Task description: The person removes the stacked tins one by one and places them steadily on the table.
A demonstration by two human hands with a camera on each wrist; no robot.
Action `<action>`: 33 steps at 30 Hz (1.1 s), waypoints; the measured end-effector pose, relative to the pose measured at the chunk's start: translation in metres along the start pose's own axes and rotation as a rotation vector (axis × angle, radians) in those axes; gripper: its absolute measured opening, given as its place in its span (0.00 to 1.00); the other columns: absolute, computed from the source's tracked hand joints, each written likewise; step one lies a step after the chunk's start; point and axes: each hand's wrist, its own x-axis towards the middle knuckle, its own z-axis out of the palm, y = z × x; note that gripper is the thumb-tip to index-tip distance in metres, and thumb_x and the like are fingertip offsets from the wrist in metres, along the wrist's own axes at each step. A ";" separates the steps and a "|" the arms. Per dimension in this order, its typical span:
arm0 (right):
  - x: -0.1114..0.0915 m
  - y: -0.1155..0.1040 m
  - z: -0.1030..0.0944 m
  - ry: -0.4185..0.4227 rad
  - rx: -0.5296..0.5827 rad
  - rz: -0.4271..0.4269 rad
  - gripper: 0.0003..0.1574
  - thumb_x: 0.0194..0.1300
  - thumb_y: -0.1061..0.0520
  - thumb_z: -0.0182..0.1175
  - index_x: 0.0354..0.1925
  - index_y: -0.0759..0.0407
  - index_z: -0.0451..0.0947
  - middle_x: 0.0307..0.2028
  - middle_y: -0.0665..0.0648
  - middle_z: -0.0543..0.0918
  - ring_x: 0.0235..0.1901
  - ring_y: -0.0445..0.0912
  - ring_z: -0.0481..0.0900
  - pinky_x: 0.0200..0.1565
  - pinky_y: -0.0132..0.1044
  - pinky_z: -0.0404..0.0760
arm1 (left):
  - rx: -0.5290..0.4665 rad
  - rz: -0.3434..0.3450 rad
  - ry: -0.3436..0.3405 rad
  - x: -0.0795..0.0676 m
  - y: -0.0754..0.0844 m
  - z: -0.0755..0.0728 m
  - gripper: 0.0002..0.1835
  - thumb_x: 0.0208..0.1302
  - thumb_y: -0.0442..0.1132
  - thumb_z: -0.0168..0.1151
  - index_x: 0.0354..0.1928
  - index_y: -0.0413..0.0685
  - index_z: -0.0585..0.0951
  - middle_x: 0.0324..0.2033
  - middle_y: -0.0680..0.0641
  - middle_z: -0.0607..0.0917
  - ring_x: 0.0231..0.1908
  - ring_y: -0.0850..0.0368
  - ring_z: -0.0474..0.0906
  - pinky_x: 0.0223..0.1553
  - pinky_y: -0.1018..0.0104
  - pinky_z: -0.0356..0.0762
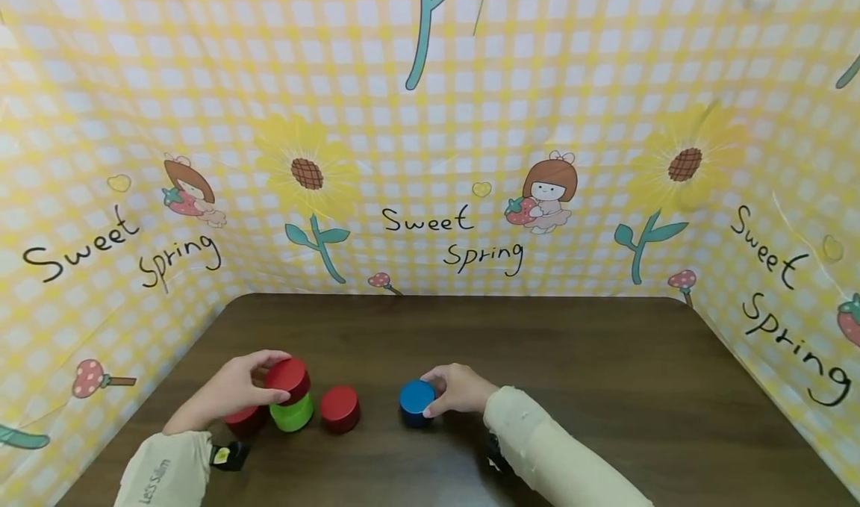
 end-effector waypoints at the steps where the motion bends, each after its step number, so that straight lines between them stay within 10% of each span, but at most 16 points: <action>1: 0.000 0.000 -0.001 0.001 -0.005 -0.003 0.32 0.53 0.61 0.72 0.55 0.66 0.75 0.46 0.61 0.82 0.44 0.53 0.79 0.48 0.51 0.77 | 0.007 -0.010 0.011 -0.003 -0.003 -0.004 0.32 0.51 0.42 0.74 0.56 0.34 0.75 0.43 0.43 0.81 0.39 0.51 0.79 0.37 0.60 0.76; 19: 0.002 -0.003 -0.004 0.003 -0.038 -0.020 0.31 0.53 0.61 0.72 0.55 0.66 0.76 0.49 0.65 0.81 0.49 0.56 0.78 0.51 0.53 0.75 | 0.078 -0.207 0.182 -0.053 -0.055 -0.059 0.34 0.57 0.43 0.69 0.58 0.26 0.70 0.44 0.35 0.82 0.37 0.57 0.79 0.31 0.66 0.76; 33: 0.000 0.002 -0.003 0.002 -0.001 -0.011 0.31 0.54 0.62 0.72 0.55 0.67 0.75 0.48 0.64 0.82 0.47 0.54 0.79 0.50 0.51 0.76 | 0.199 -0.348 0.096 -0.058 -0.093 -0.073 0.40 0.60 0.52 0.65 0.58 0.22 0.67 0.47 0.27 0.78 0.46 0.36 0.76 0.35 0.60 0.75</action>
